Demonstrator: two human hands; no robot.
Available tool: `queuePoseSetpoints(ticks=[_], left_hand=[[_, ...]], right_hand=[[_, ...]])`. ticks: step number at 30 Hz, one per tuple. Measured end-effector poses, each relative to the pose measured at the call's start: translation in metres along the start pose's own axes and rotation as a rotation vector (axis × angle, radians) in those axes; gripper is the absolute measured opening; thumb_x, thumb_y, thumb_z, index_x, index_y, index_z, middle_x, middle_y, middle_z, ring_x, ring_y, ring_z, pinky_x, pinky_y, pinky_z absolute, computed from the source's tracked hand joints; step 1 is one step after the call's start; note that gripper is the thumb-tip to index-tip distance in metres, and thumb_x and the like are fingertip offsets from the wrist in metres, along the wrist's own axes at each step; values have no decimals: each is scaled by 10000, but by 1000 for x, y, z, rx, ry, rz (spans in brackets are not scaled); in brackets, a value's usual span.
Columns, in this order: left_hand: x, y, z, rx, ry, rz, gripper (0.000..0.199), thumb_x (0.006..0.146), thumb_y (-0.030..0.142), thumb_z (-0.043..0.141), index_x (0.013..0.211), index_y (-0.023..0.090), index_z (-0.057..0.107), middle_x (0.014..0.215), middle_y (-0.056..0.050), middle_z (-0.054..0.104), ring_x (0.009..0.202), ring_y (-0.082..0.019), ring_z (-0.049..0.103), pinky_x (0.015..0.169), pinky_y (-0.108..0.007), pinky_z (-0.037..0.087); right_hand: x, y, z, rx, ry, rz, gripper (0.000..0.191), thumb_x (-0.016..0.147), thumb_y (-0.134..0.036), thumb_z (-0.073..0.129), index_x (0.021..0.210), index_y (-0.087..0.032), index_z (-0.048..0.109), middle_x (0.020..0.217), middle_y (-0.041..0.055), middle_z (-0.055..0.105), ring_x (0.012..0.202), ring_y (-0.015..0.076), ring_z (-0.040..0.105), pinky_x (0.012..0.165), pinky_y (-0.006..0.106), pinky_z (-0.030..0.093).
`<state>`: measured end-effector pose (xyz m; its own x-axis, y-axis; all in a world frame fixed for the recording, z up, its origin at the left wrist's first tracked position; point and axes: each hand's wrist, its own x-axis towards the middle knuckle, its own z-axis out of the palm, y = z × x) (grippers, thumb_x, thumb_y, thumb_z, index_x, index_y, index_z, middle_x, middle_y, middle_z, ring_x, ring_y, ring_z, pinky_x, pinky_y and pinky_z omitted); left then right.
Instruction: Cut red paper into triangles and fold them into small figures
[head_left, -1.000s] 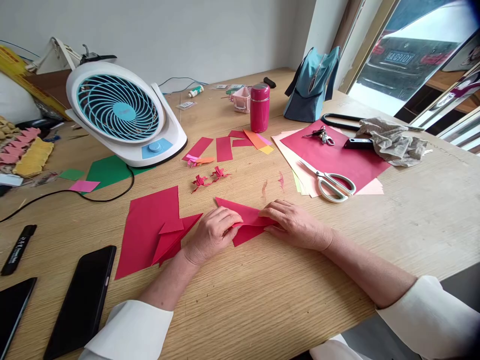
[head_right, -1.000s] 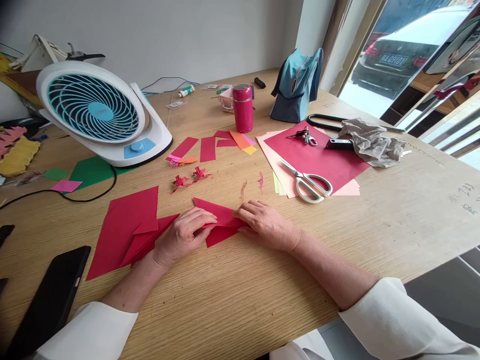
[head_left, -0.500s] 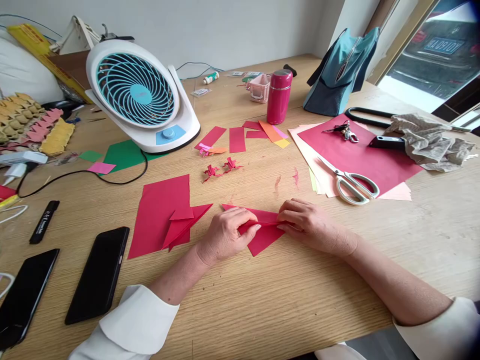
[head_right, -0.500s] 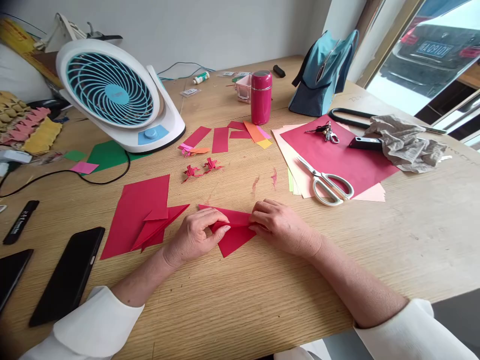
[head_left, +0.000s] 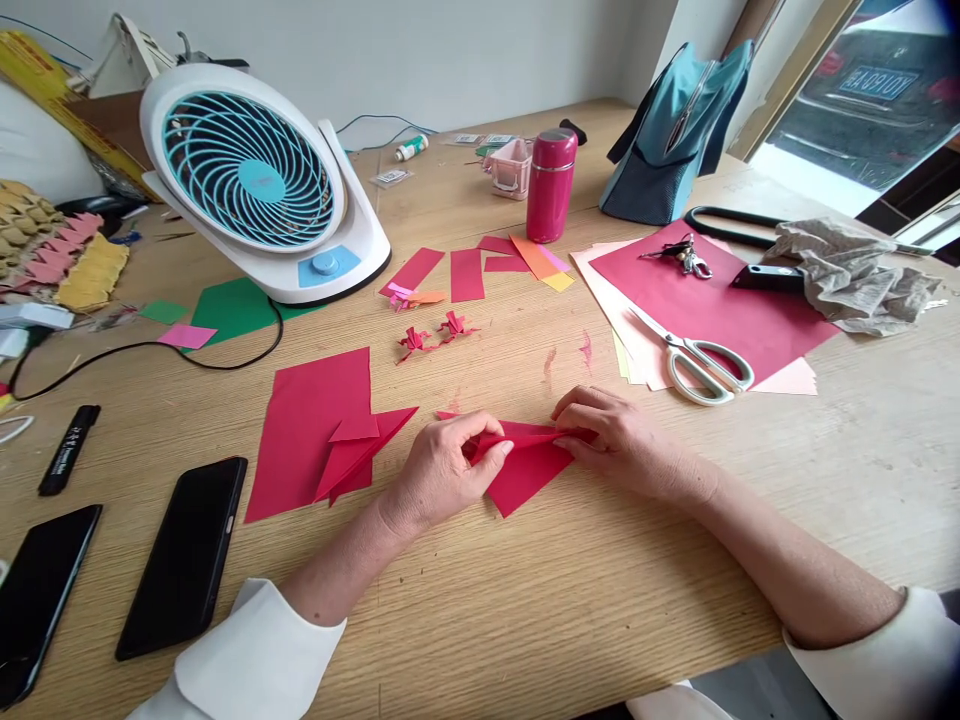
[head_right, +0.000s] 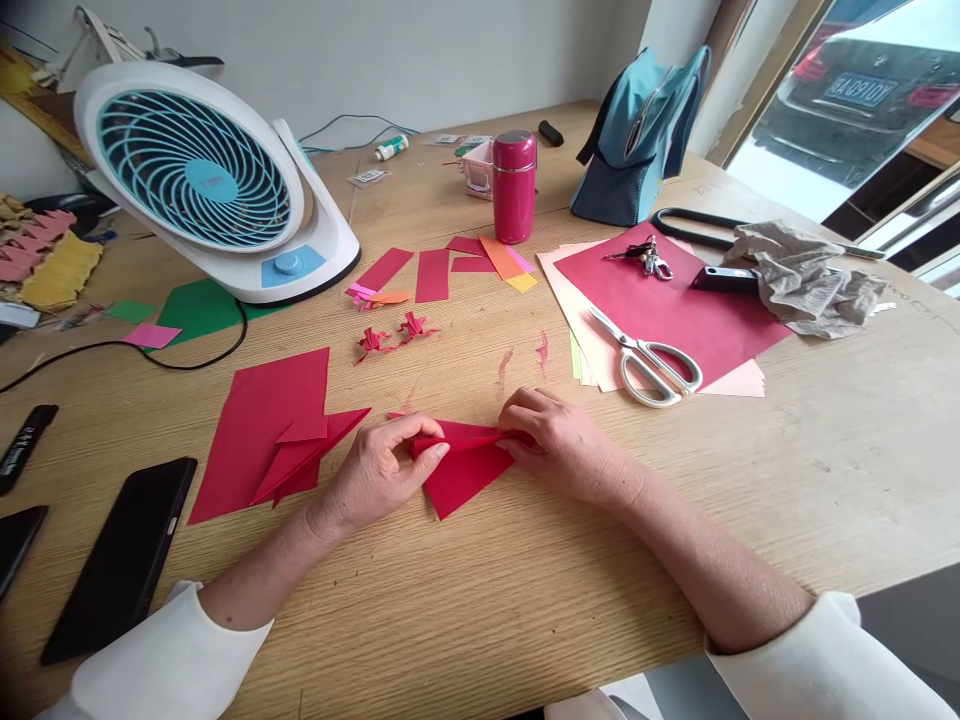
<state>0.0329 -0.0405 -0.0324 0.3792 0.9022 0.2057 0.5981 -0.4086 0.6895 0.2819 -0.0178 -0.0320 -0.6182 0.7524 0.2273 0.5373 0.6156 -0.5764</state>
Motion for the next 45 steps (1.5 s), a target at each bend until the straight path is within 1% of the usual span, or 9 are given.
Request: queuePoseSetpoints(ticks=[3, 8, 15, 20, 24, 31, 35, 40, 45], left_hand=[[0, 2, 0, -27, 10, -15, 75, 891, 292, 607, 881, 217, 609, 788, 4, 687, 687, -130, 615, 646, -241, 457], [1, 3, -2, 93, -7, 10, 117, 883, 244, 604, 772, 208, 610, 645, 35, 625, 561, -108, 536, 558, -243, 396], [-3, 13, -3, 253, -70, 136, 87, 887, 294, 625, 930, 233, 670, 880, -19, 731, 722, -169, 665, 606, -277, 450], [-4, 14, 0, 364, -36, 191, 188, 944, 292, 544, 807, 216, 649, 733, -1, 711, 627, -150, 636, 552, -279, 396], [-1, 19, -1, 420, -32, 141, 154, 936, 287, 547, 840, 223, 648, 713, 13, 717, 580, -139, 616, 519, -277, 336], [18, 37, -7, 585, -273, -10, 216, 950, 323, 519, 797, 217, 630, 702, -9, 715, 618, -178, 635, 532, -294, 250], [32, 37, -11, 586, -335, -79, 230, 932, 306, 528, 725, 222, 584, 647, 1, 680, 574, -180, 599, 530, -307, 222], [38, 25, -11, 487, -315, -55, 182, 931, 257, 525, 760, 208, 565, 792, -5, 654, 692, -172, 604, 600, -300, 353], [39, 17, -9, 446, -313, -56, 77, 919, 228, 547, 965, 200, 601, 1016, -33, 630, 867, -199, 634, 698, -313, 444]], right_hand=[[-1, -2, -1, 34, 2, 42, 80, 933, -188, 557, 934, -196, 636, 983, 78, 637, 792, 176, 615, 672, 287, 496], [-2, 5, -1, 21, -37, 4, 40, 909, -184, 606, 886, -203, 634, 975, 69, 621, 834, 181, 605, 719, 298, 493], [-3, 10, 1, -80, -64, -49, 72, 896, -162, 613, 847, -185, 659, 869, 68, 579, 791, 184, 569, 702, 302, 465], [-5, 8, -3, 4, -103, 40, 81, 910, -182, 609, 876, -182, 683, 864, 49, 592, 726, 145, 568, 649, 254, 436], [-3, 6, -7, 61, -135, 129, 106, 919, -222, 611, 874, -180, 696, 857, 36, 596, 678, 120, 541, 616, 237, 410], [-1, 6, -3, 94, -94, 192, 122, 907, -209, 612, 808, -171, 670, 798, 14, 569, 678, 111, 525, 624, 231, 392], [0, 8, 3, 61, -51, 220, 162, 906, -226, 617, 755, -171, 635, 765, 0, 548, 645, 100, 502, 604, 231, 372], [1, 8, 9, 29, 14, 272, 175, 896, -259, 641, 748, -179, 594, 757, -6, 553, 673, 110, 513, 607, 236, 363], [3, 3, 11, 29, 28, 311, 84, 884, -228, 638, 816, -187, 610, 789, 6, 578, 704, 128, 523, 633, 250, 379]])
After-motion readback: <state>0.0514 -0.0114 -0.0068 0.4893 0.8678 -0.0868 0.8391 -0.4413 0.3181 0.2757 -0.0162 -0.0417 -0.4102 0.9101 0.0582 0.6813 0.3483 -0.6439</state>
